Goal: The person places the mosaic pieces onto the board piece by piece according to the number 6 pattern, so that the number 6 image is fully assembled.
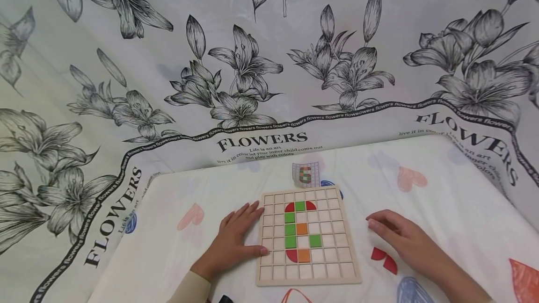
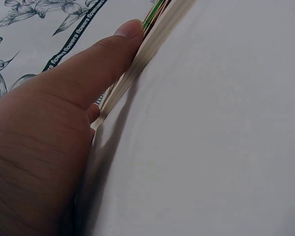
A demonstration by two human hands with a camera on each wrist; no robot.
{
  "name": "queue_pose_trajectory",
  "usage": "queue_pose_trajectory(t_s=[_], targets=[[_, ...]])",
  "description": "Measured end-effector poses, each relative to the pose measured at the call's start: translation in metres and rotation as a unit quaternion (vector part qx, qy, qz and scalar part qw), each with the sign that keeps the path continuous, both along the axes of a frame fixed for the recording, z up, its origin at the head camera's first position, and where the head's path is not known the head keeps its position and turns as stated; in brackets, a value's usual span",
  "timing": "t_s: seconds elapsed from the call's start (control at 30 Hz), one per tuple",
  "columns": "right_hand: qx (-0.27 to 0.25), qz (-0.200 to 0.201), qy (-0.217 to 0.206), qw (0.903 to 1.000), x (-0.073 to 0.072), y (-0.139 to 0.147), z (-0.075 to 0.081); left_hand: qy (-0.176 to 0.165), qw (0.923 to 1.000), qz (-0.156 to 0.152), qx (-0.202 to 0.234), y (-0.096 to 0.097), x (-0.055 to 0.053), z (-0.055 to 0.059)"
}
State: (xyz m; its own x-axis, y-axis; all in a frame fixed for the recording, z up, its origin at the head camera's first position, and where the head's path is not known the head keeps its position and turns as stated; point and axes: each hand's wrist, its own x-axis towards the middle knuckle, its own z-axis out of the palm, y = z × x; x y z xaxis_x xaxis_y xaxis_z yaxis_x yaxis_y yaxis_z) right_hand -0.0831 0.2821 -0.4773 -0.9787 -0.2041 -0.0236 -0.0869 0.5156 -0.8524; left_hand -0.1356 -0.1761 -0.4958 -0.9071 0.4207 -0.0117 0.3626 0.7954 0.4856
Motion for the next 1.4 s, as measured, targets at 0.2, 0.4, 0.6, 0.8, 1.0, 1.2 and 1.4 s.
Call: queue_pose_trajectory(t_s=[0.2, 0.4, 0.6, 0.8, 1.0, 1.2, 1.4], targets=[[0.015, 0.007, -0.014, 0.9998, 0.005, 0.006, -0.005, 0.006, 0.9999, -0.006, 0.006, -0.001, 0.001, 0.000], [0.010, 0.042, -0.001, 0.9991, 0.008, 0.014, -0.010, 0.015, 0.9998, -0.007, 0.007, -0.002, 0.001, -0.001], [0.051, 0.063, 0.022, 0.9964, 0.007, 0.021, -0.016, 0.016, 0.9998, -0.006, 0.010, -0.001, 0.002, -0.001], [0.049, 0.101, 0.101, 0.9885, 0.006, 0.021, -0.024, 0.021, 0.9998, -0.006, 0.005, 0.000, 0.003, 0.001], [0.036, 0.111, 0.146, 0.9824, 0.007, 0.017, -0.025, 0.021, 0.9998, -0.006, 0.005, -0.001, 0.002, -0.001], [0.095, 0.074, 0.062, 0.9908, 0.009, 0.016, -0.016, 0.019, 0.9998, -0.007, 0.007, -0.001, 0.002, -0.001], [0.082, 0.057, 0.009, 0.9950, 0.011, 0.016, -0.005, 0.018, 0.9998, -0.007, 0.008, -0.001, 0.002, -0.001]])
